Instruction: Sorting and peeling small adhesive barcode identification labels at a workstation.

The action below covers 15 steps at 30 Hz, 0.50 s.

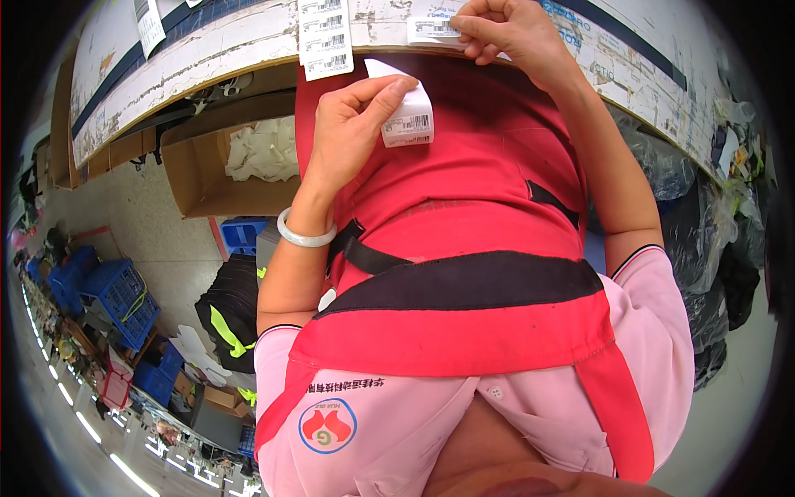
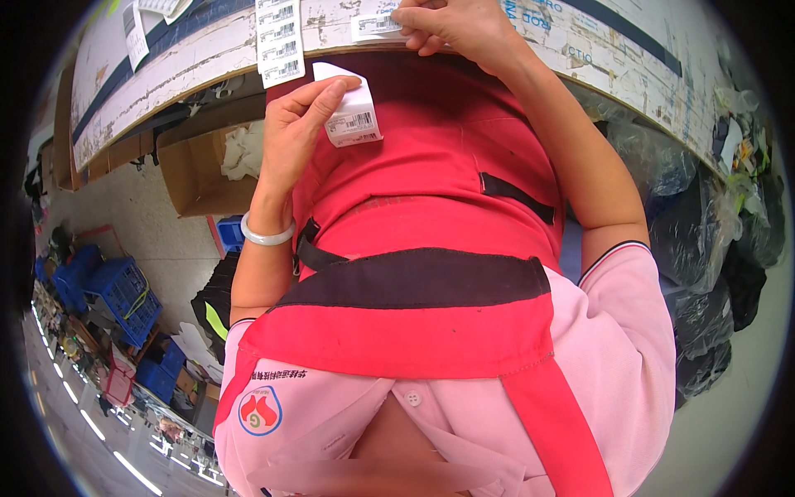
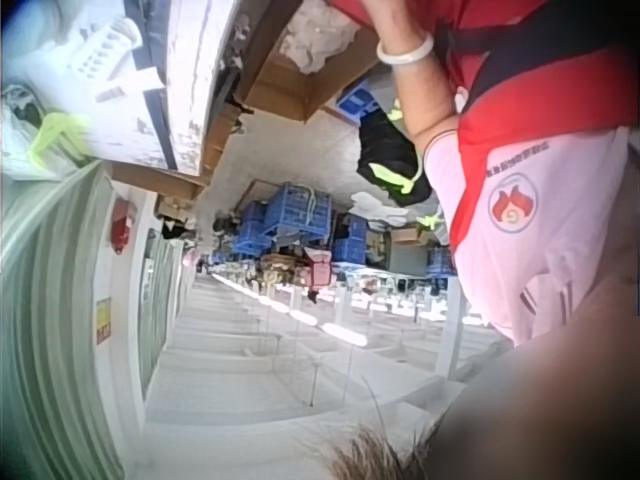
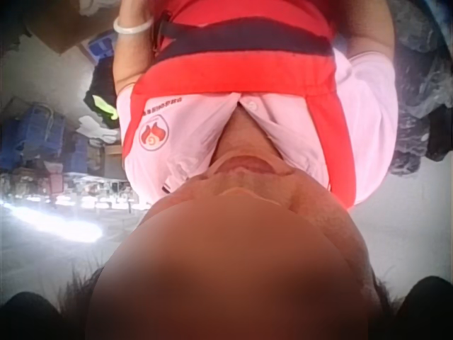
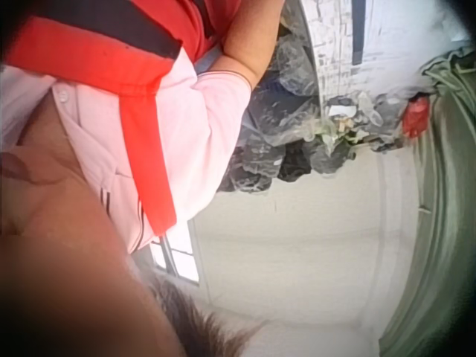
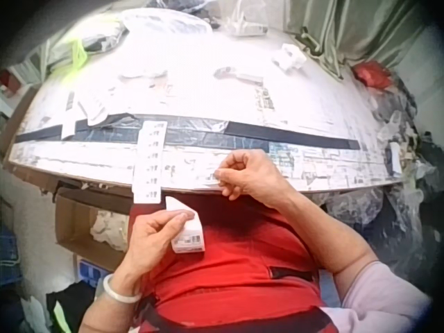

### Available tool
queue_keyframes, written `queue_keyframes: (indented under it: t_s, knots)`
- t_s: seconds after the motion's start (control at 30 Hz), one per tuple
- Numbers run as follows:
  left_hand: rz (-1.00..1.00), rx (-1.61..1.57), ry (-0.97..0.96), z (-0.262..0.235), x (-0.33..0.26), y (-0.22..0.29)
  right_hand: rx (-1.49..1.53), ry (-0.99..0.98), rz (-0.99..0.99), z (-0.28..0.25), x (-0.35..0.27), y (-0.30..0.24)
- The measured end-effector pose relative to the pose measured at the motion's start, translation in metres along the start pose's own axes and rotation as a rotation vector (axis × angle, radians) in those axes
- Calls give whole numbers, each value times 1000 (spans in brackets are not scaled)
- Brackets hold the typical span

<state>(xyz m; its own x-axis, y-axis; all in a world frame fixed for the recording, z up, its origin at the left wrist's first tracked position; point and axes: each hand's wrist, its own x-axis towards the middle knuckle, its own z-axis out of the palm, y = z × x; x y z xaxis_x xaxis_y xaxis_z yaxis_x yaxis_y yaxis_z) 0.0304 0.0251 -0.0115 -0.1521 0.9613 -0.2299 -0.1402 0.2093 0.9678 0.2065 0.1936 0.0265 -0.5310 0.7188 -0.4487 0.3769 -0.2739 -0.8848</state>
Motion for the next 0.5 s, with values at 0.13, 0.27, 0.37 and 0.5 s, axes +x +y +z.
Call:
queue_keyframes:
  t_s: [0.13, 0.27, 0.37, 0.5]
  knots:
    - [-5, -16, -8, 0, 0, -1, 6, 2, -11, 1, -1, -1]
    - [5, 9, -7, 0, 1, -2, -42, 8, -27, 1, 0, 0]
    - [-2, 25, 0, 1, 2, -2, -111, 25, -59, 5, -1, -2]
    - [6, -16, -18, 1, 5, 1, -117, 32, -81, 3, -3, -1]
